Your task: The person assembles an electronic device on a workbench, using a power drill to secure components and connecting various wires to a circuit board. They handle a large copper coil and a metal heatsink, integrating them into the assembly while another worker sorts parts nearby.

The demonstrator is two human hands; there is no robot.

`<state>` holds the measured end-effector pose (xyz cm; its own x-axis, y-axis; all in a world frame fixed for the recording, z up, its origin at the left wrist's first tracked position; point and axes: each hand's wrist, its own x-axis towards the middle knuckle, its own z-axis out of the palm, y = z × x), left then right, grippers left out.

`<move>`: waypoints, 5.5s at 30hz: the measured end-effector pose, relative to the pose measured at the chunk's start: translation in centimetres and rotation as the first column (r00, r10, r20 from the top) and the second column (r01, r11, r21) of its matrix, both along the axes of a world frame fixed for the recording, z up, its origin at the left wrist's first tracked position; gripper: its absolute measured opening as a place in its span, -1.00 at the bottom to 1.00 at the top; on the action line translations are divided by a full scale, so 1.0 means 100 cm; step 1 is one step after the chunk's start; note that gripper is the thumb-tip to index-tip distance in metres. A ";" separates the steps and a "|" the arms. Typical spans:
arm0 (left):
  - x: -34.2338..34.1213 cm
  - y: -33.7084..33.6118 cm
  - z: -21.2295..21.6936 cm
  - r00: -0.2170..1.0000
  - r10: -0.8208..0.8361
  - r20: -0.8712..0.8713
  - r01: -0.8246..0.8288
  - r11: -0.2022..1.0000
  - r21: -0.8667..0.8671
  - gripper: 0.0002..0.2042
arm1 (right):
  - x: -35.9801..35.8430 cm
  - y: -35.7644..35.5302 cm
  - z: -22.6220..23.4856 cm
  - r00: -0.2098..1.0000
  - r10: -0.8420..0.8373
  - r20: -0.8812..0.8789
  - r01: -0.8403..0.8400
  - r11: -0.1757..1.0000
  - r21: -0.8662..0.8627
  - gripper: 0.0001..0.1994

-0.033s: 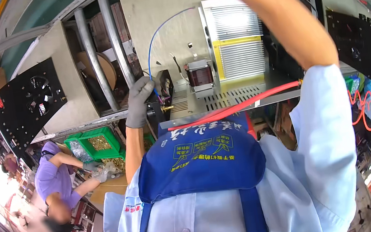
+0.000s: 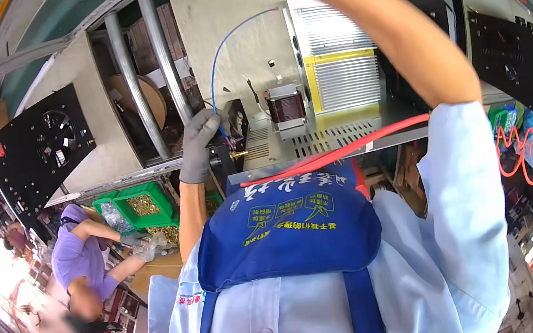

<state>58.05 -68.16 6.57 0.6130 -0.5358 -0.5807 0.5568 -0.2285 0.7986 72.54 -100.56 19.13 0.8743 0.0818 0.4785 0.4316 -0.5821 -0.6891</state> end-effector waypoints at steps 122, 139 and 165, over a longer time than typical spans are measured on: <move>-0.011 0.019 -0.075 0.984 0.089 0.154 -0.144 0.907 0.396 -0.31 | 0.167 -0.049 0.040 0.870 -0.451 0.197 0.407 0.435 -0.803 -0.65; 0.083 -0.089 -0.080 0.870 -0.378 0.315 0.165 0.827 0.538 -0.63 | -0.224 -0.068 -0.055 0.784 -0.572 -0.241 0.493 0.810 -0.318 -0.63; 0.084 -0.024 -0.198 0.954 -0.157 -0.254 0.187 0.977 0.100 -0.37 | -0.387 -0.018 -0.081 0.500 -0.848 -0.176 0.607 0.488 -0.627 -0.46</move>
